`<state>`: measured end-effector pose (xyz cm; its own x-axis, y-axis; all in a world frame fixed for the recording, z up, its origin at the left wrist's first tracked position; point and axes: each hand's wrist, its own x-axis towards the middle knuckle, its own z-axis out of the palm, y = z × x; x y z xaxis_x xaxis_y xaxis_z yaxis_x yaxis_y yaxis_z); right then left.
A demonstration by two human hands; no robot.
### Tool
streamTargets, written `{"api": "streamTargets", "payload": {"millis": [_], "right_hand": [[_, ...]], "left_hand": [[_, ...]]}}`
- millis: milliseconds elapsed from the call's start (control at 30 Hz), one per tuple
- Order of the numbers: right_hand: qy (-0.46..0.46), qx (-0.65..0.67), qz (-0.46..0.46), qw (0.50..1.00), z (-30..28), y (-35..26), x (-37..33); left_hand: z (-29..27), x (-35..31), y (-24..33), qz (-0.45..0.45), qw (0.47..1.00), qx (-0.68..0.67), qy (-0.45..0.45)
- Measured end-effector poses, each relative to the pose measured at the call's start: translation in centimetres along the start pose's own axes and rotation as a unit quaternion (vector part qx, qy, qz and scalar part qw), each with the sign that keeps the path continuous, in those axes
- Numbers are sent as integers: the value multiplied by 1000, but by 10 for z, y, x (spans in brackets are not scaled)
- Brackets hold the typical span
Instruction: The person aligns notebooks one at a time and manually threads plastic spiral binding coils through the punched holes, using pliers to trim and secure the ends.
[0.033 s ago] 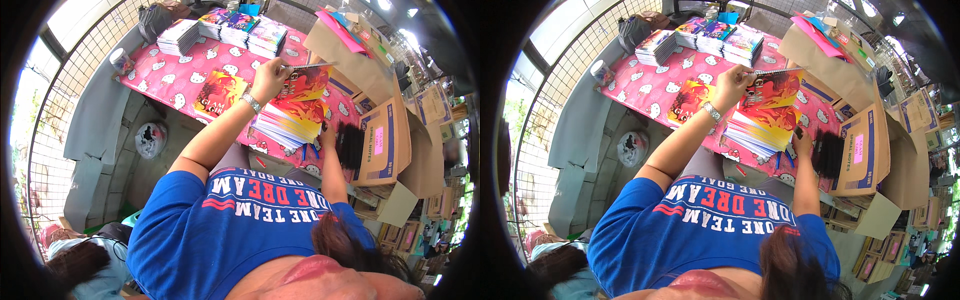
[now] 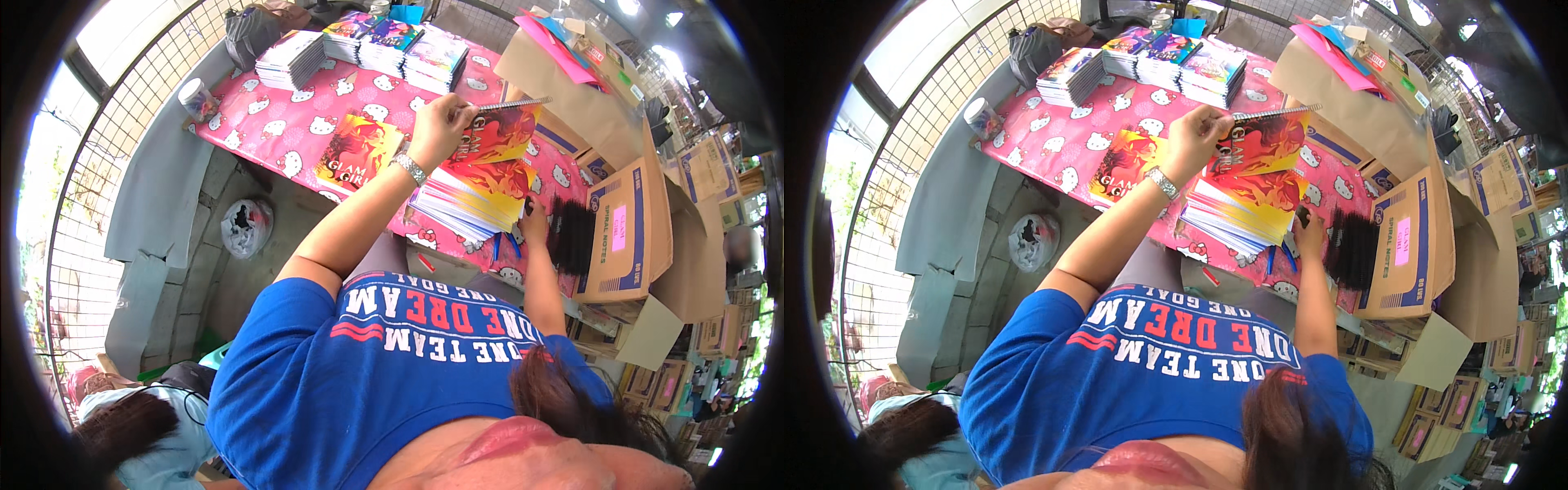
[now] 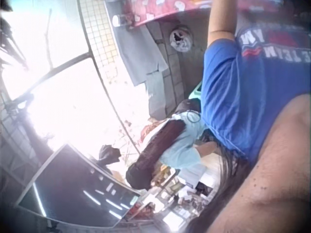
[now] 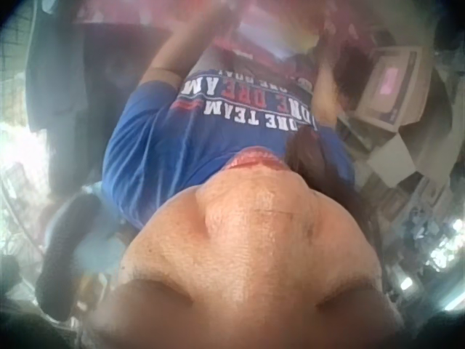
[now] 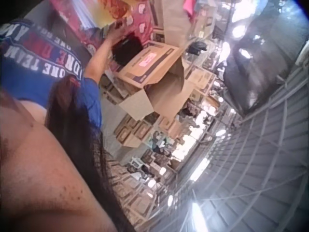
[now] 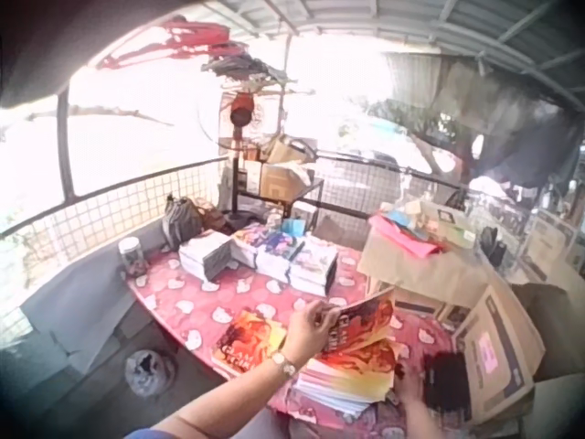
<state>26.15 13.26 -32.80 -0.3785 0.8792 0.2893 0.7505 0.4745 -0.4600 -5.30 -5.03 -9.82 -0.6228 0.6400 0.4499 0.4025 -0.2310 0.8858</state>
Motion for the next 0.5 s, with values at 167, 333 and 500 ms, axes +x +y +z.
{"api": "streamTargets", "payload": {"millis": [167,333,500], "right_hand": [[75,-169,-41,982,3,-61,-109],[-82,-115,72,987,-23,-87,-108],[260,122,-7,958,-94,-137,-64]], "left_hand": [[-1,-9,16,-47,996,66,-31],[-5,-8,7,33,995,43,-79],[-12,-6,9,-25,993,31,-108]]}}
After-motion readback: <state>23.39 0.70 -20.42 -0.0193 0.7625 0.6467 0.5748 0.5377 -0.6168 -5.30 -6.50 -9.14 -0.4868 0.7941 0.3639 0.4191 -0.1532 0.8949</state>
